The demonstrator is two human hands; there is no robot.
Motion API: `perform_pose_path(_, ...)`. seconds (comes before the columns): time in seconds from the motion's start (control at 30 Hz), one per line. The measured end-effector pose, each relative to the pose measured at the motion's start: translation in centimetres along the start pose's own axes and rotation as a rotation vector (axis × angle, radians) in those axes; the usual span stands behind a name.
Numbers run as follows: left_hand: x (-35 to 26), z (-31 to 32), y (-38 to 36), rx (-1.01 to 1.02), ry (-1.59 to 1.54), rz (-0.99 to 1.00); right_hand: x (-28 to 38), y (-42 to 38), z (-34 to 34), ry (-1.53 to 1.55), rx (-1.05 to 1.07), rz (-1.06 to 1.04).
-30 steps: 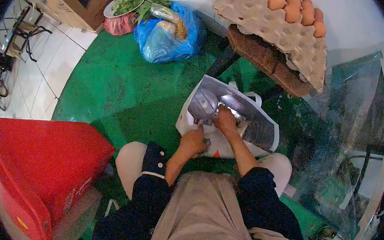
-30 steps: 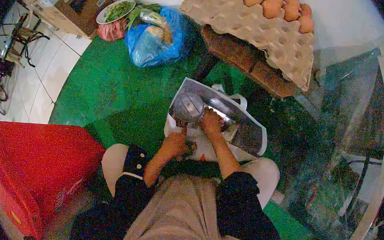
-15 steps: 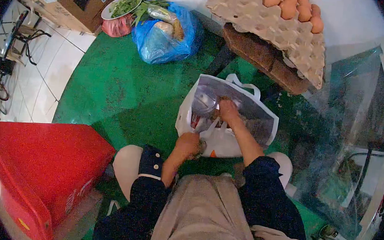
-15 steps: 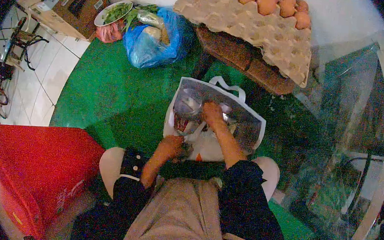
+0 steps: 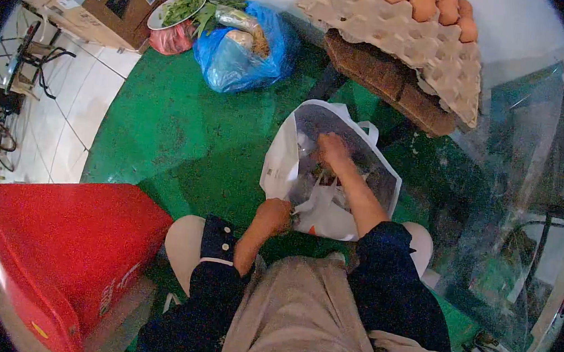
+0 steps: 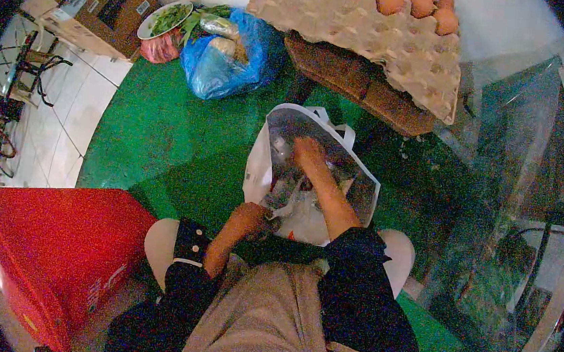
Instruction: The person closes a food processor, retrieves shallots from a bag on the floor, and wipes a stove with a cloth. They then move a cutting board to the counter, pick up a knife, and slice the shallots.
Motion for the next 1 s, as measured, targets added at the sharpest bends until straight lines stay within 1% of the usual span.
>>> perform_pose_path(0.1, -0.3, -0.2, -0.1, 0.042, 0.099, 0.024, 0.8, 1.0, -0.9, -0.004, 0.095, 0.006)
perform_pose_path(0.17, -0.1, -0.7, -0.5, 0.092, 0.179, 0.036, 1.5, 0.8, -1.3, -0.034, 0.047, -0.012)
perform_pose_path(0.2, 0.3, -0.4, -0.4, 0.087, 0.160, 0.028, 1.9, 0.7, -1.6, -0.047, 0.021, -0.020)
perform_pose_path(0.27, 1.1, -0.1, -0.2, 0.078, 0.117, 0.013, 1.9, 0.2, -2.2, -0.032, 0.079, -0.012)
perform_pose_path(0.3, 1.6, -0.1, -0.2, 0.097, 0.048, 0.001, 1.8, -0.2, -2.4, -0.026, 0.111, -0.003)
perform_pose_path(0.37, 2.8, -0.5, 0.0, 0.135, -0.089, -0.021, 1.7, -1.2, -3.0, -0.011, 0.102, 0.062)
perform_pose_path(0.43, 3.1, -2.3, -0.6, 0.153, -0.092, -0.001, 1.4, -1.9, -3.0, -0.042, 0.089, 0.108)
perform_pose_path(0.5, 3.6, -2.5, -0.6, 0.160, -0.100, 0.009, 0.7, -2.0, -2.3, -0.116, 0.074, 0.137)
perform_pose_path(0.57, 4.6, -1.2, 0.1, 0.160, -0.116, 0.010, -0.3, -2.0, -1.5, -0.090, 0.151, 0.171)
perform_pose_path(0.6, 5.1, -0.7, 0.4, 0.117, -0.089, 0.008, -1.2, -1.8, -1.0, -0.077, 0.190, 0.187)
perform_pose_path(0.67, 6.0, 0.3, 0.5, 0.030, -0.037, 0.006, -3.1, -1.6, 0.6, -0.062, 0.174, 0.176)
perform_pose_path(0.77, 6.8, -0.5, -0.4, 0.090, -0.140, -0.160, -4.5, -2.5, 1.1, -0.004, 0.124, 0.127)
perform_pose_path(0.8, 7.1, -0.3, -0.3, 0.087, -0.102, -0.142, -4.7, -3.1, 1.4, 0.021, 0.104, 0.106)
perform_pose_path(0.87, 7.3, -0.5, -0.4, 0.077, -0.024, -0.105, -4.6, -3.9, 1.8, 0.104, -0.041, 0.014)
perform_pose_path(0.9, 7.3, -0.7, -0.6, 0.078, -0.068, -0.113, -4.5, -4.2, 2.1, 0.146, -0.114, -0.033)
perform_pose_path(1.0, 6.9, -2.2, -1.7, 0.089, -0.160, -0.134, -3.6, -4.8, 2.3, 0.407, -0.129, 0.004)
Point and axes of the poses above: each hand's wrist, its own y-axis towards the middle knuckle, its own z-axis out of the palm, x = y × z, the point moved 3 cm from there along y, towards the middle knuckle, and after that the axes turned 15 degrees about y, right-handed, at the moved point
